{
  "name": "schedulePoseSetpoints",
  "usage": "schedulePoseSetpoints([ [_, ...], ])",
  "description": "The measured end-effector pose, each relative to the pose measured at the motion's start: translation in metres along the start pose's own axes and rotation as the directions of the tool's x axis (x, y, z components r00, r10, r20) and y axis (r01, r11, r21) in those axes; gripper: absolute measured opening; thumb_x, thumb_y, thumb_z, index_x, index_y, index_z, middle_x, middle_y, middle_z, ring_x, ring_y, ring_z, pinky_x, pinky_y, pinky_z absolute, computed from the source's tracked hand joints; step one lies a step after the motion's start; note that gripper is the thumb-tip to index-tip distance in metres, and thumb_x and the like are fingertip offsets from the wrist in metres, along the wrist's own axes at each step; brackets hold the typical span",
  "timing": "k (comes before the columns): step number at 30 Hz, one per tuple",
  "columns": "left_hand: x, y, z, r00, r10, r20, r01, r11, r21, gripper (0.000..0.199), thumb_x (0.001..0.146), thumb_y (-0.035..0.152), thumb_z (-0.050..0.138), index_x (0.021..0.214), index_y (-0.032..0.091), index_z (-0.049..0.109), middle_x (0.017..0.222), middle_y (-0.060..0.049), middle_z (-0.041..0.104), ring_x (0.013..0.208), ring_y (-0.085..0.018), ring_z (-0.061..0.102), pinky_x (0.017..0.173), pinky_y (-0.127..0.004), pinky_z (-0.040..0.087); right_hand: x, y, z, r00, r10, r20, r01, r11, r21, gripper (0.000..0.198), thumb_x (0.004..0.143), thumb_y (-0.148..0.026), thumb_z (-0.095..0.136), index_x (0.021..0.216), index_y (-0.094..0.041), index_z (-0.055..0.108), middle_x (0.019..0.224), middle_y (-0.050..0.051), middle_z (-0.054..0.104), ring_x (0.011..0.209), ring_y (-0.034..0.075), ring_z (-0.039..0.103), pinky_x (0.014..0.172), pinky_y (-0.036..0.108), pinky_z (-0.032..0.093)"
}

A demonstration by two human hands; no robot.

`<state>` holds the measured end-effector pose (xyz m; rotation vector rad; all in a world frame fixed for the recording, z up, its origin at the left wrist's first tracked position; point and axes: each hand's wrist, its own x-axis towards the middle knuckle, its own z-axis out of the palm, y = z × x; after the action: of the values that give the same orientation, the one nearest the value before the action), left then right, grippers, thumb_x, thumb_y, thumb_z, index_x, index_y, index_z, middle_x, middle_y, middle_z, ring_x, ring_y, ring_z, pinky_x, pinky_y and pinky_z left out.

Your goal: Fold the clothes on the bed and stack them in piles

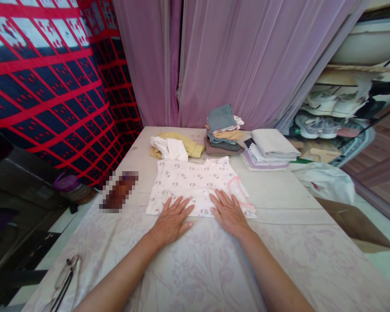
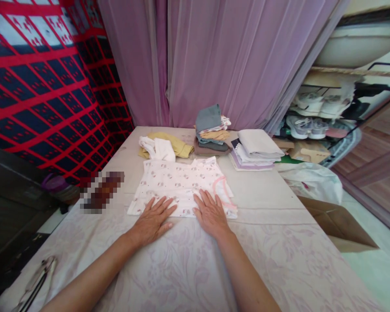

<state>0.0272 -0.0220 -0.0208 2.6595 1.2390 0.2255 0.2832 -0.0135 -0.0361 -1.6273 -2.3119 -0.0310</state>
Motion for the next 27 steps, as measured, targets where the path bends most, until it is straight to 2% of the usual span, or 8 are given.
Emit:
schedulePoseSetpoints([
  [3,-0.003,-0.006,0.000,1.000,-0.008,-0.026,0.008,1.000,0.007,0.056,0.092,0.054,0.036,0.142,0.029,0.036,0.150,-0.007,0.034,0.140,-0.027,0.024,0.113,-0.053,0.010,-0.006,0.005,0.011,1.000,0.015,-0.016,-0.015,1.000,-0.010,0.044,0.092,-0.036,0.040,0.135,-0.027,0.047,0.144,0.009,0.043,0.132,0.026,0.038,0.108,0.054,0.023],
  [6,-0.010,-0.012,0.002,0.996,-0.041,-0.084,0.044,0.999,0.027,0.055,0.092,0.053,0.039,0.141,0.029,0.038,0.151,-0.007,0.033,0.141,-0.027,0.023,0.114,-0.053,0.010,-0.007,0.005,0.012,1.000,0.013,-0.019,-0.013,1.000,-0.012,0.044,0.091,-0.036,0.041,0.134,-0.028,0.047,0.144,0.008,0.043,0.132,0.026,0.038,0.108,0.053,0.023],
  [10,-0.022,-0.027,-0.003,0.986,-0.093,-0.141,0.089,0.995,-0.034,0.048,0.093,0.044,0.042,0.136,0.024,0.046,0.150,-0.009,0.035,0.140,-0.026,0.025,0.113,-0.050,0.021,-0.008,0.003,0.004,0.995,0.052,-0.081,-0.051,0.999,0.017,0.042,0.090,-0.033,0.042,0.130,-0.026,0.051,0.139,0.009,0.049,0.129,0.026,0.042,0.107,0.053,0.026],
  [14,-0.031,-0.042,-0.015,0.960,-0.172,-0.219,0.127,0.971,-0.205,0.028,0.090,0.033,0.047,0.109,0.022,0.064,0.136,-0.009,0.053,0.128,-0.024,0.043,0.106,-0.043,0.037,-0.022,0.008,-0.008,0.976,0.070,-0.208,-0.041,0.989,0.141,0.028,0.086,-0.024,0.045,0.105,-0.024,0.065,0.123,0.008,0.062,0.120,0.024,0.050,0.102,0.047,0.035],
  [16,-0.032,-0.046,-0.019,0.952,-0.197,-0.235,0.131,0.954,-0.270,0.020,0.088,0.031,0.050,0.095,0.023,0.067,0.125,-0.007,0.060,0.120,-0.023,0.051,0.103,-0.042,0.041,-0.030,0.013,-0.014,0.974,0.050,-0.222,-0.007,0.981,0.191,0.021,0.081,-0.021,0.049,0.090,-0.023,0.068,0.119,0.007,0.064,0.117,0.024,0.052,0.099,0.045,0.039],
  [18,-0.032,-0.047,-0.021,0.950,-0.210,-0.233,0.133,0.942,-0.308,0.017,0.086,0.031,0.052,0.088,0.023,0.067,0.118,-0.007,0.064,0.113,-0.023,0.054,0.101,-0.042,0.043,-0.037,0.016,-0.016,0.974,0.049,-0.220,-0.002,0.978,0.210,0.017,0.078,-0.021,0.052,0.084,-0.023,0.068,0.118,0.006,0.064,0.116,0.025,0.052,0.098,0.044,0.040],
  [22,-0.028,-0.045,-0.022,0.940,-0.258,-0.225,0.169,0.921,-0.351,0.016,0.085,0.031,0.052,0.082,0.024,0.067,0.113,-0.006,0.065,0.109,-0.024,0.056,0.098,-0.040,0.043,-0.039,0.018,-0.017,0.973,0.088,-0.214,-0.038,0.973,0.227,0.016,0.081,-0.022,0.052,0.084,-0.024,0.068,0.116,0.006,0.065,0.113,0.024,0.055,0.097,0.044,0.042],
  [27,-0.026,-0.045,-0.021,0.922,-0.312,-0.229,0.211,0.901,-0.379,0.017,0.081,0.031,0.054,0.090,0.023,0.067,0.115,-0.007,0.064,0.107,-0.025,0.057,0.096,-0.040,0.044,-0.037,0.020,-0.015,0.971,0.103,-0.215,-0.036,0.954,0.297,0.016,0.082,-0.023,0.052,0.083,-0.023,0.068,0.112,0.007,0.066,0.110,0.022,0.057,0.094,0.042,0.044],
])
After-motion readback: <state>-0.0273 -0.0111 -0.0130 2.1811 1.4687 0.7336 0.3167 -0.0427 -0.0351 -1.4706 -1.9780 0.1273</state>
